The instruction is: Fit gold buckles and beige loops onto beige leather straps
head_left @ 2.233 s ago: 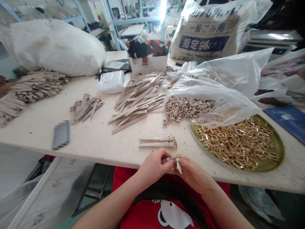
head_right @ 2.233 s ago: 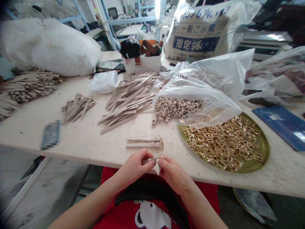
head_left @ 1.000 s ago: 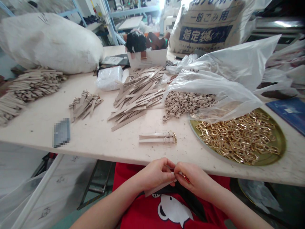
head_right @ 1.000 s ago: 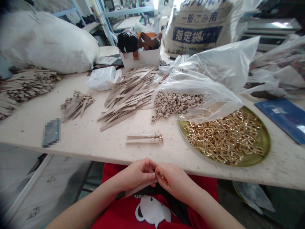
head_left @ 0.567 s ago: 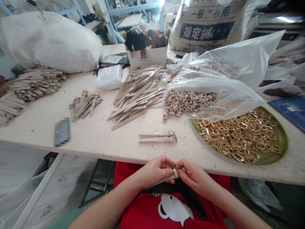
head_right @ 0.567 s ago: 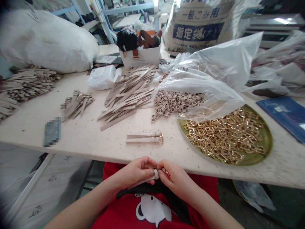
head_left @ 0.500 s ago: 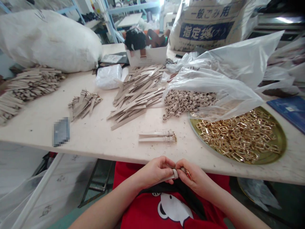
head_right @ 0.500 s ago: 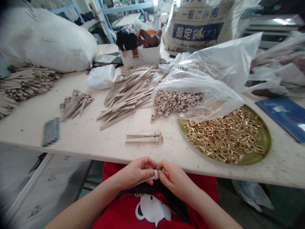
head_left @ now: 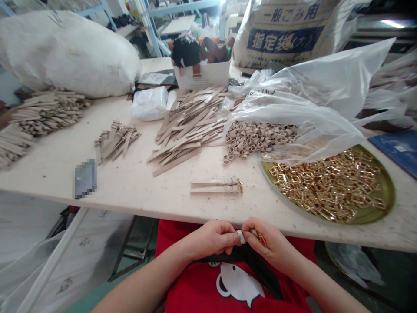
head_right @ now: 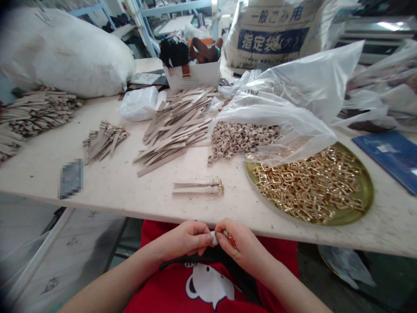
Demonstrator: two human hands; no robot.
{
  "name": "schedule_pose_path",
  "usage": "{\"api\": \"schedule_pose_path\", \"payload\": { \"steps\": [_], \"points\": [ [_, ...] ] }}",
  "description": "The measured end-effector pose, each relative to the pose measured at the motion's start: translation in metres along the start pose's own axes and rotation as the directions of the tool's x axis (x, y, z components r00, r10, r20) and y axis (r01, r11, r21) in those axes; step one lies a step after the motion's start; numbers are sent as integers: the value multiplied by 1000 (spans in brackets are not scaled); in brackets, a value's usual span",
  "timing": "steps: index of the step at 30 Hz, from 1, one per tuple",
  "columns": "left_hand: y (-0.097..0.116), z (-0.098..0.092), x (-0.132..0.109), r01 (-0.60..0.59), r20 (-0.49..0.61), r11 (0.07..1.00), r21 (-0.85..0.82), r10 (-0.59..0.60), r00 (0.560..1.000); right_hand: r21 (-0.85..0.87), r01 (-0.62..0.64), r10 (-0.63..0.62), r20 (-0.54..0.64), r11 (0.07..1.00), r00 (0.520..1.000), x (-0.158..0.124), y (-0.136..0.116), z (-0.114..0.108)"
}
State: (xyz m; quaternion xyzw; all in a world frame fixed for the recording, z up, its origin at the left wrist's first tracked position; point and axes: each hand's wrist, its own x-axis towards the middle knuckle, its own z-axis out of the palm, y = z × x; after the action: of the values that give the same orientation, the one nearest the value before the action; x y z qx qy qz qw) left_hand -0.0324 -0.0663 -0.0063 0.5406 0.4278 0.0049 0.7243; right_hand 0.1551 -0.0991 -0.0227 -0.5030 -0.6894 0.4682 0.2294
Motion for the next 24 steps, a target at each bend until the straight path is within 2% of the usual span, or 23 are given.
{"api": "schedule_pose_path", "payload": {
  "steps": [4,9,12,14,16,19,22,24],
  "points": [
    [0,4,4,6,-3,1000,-15,-6,1000,-13,10,-10,-8,1000,1000,-3,3,4],
    [4,7,8,9,39,998,62,-12,999,59,-32,42,-184,998,982,-2,9,20],
    [9,4,11,-34,31,992,118,31,999,164,-28,55,-167,986,984,4,9,22],
    [15,-1,11,-78,-21,971,224,85,996,207,-20,51,-148,978,988,10,9,18],
    [23,-9,10,-105,-91,907,408,155,984,180,-20,52,-173,983,984,17,11,13],
    [35,-24,9,-110,-149,745,658,271,951,140,-6,42,-250,990,967,30,14,9],
    [42,-37,12,-82,-206,616,784,382,901,194,49,8,-282,980,959,50,15,8],
    [43,-45,20,-64,-234,555,830,449,862,149,49,0,-316,988,949,63,15,5]
  ]
}}
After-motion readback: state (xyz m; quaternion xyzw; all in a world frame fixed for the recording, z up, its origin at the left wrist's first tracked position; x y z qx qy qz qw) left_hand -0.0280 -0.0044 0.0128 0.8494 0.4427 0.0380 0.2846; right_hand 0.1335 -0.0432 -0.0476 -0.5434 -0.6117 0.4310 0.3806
